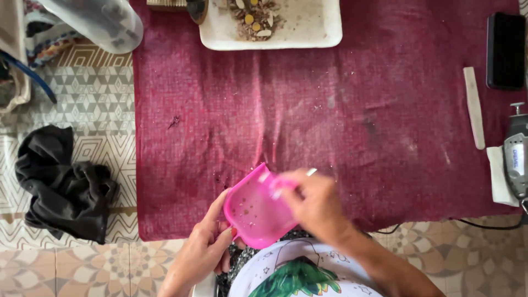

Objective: Cleaning a craft workspace by brushing debris into a dustpan and wiping the surface with a cloth.

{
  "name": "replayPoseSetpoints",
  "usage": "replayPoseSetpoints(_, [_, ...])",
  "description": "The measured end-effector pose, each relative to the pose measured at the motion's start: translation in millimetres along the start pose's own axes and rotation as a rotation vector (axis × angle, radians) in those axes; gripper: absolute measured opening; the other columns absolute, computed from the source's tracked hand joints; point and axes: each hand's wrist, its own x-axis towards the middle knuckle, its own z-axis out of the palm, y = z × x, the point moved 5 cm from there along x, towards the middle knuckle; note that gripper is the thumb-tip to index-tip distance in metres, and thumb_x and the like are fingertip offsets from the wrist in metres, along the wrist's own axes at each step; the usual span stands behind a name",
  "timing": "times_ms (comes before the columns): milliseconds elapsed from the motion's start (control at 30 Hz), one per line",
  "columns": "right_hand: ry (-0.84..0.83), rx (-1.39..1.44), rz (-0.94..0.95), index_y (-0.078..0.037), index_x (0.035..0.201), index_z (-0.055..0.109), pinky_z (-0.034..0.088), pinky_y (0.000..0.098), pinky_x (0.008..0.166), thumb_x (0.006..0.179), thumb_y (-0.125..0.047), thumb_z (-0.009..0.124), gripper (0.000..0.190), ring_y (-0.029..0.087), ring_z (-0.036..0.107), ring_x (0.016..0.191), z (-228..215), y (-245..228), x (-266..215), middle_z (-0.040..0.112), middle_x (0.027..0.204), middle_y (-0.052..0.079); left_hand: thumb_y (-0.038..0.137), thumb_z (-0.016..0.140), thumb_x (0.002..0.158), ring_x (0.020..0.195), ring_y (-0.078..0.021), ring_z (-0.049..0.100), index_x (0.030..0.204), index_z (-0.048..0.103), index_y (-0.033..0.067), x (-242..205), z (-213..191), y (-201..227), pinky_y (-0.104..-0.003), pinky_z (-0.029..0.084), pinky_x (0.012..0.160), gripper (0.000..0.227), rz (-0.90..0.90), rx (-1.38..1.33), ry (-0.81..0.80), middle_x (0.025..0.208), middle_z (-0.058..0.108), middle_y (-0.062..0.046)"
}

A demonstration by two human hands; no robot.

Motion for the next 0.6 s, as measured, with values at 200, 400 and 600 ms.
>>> replayPoseSetpoints(200, [0.300,-0.541,0.046,0.000,0.089,0.072,0.041,0.0384,0.054,0.096,-0.008,0.079,0.013,0.021,0.056,0.058,-57.6,35.8,16.6,0.066,0.071,0.008,0.004,0.047,0.090,0.036,-0.0138,0.061,0.165,0.022,0.0311,0.4,-3.5,0.5,-0.027,0.048,0.031,0.083,-0.015,0.029,-0.017,0.078,0.079,-0.010])
replayPoseSetpoints(400, [0.093,-0.219,0.040,-0.009,0.094,0.078,0.054,0.0375,0.067,0.086,-0.010,0.071,0.011,0.021,0.070,0.069,6.3,2.2,-6.8,0.078,0.084,0.007,0.004,0.048,0.091,0.034,-0.0147,0.058,0.164,0.023,0.0317,3.8,-3.7,-0.6,-0.028,0.048,0.029,0.082,0.021,0.015,-0.030,0.073,0.075,-0.010])
replayPoseSetpoints(600, [0.232,-0.201,0.168,-0.008,0.081,0.073,0.049,0.0276,0.048,0.083,-0.009,0.082,0.009,0.013,0.068,0.059,-59.7,23.1,-9.7,0.077,0.077,0.007,0.005,0.047,0.091,0.036,-0.0145,0.061,0.164,0.020,0.0274,6.3,-7.5,2.9,-0.028,0.051,0.030,0.081,0.085,0.062,-0.091,0.075,0.075,-0.011])
